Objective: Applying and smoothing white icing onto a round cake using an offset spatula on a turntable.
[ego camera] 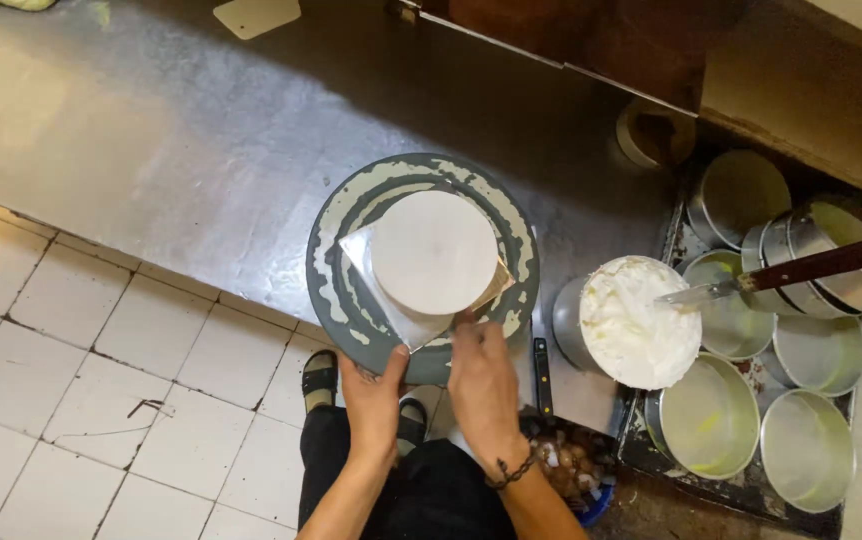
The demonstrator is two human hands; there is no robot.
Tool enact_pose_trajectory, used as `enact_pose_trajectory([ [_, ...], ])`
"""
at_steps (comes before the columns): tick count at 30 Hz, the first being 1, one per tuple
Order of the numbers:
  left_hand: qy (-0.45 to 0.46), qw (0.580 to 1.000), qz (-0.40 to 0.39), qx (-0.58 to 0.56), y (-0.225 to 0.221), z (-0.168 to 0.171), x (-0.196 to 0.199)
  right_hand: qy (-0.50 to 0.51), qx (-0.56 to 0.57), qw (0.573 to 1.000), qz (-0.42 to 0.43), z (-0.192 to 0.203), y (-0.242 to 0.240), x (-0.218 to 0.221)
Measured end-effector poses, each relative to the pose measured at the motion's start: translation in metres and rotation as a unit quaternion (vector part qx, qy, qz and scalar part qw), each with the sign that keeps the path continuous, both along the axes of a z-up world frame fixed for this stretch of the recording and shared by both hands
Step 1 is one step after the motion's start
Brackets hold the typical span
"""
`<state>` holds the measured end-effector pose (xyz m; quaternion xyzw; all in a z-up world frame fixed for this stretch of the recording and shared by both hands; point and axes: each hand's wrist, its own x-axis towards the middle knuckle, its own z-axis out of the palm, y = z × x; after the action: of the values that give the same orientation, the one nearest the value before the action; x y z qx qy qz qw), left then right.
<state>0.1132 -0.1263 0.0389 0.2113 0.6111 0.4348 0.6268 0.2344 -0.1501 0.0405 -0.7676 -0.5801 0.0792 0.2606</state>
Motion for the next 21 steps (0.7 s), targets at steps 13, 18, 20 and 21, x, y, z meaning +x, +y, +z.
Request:
enact_pose_trajectory([
  [13, -0.089, 0.975, -0.187, -0.086, -0.045, -0.040, -0.006, 0.179, -0.107, 0.975, 0.081, 0.000, -0.015, 0.007],
  [18, -0.002, 0.997, -0.073, -0.029, 0.010, -0.016, -0.047, 0.088, -0.016, 0.996, 0.001, -0.010, -0.009, 0.034],
  [20, 0.021, 0.998, -0.055, 0.020, 0.028, -0.003, -0.046, 0.092, -0.028, 0.995, -0.015, -0.002, -0.006, 0.028],
  [21, 0.030, 0.997, -0.067, -0.013, 0.030, 0.000, -0.041, 0.014, -0.009, 1.000, 0.000, -0.003, -0.007, 0.024],
])
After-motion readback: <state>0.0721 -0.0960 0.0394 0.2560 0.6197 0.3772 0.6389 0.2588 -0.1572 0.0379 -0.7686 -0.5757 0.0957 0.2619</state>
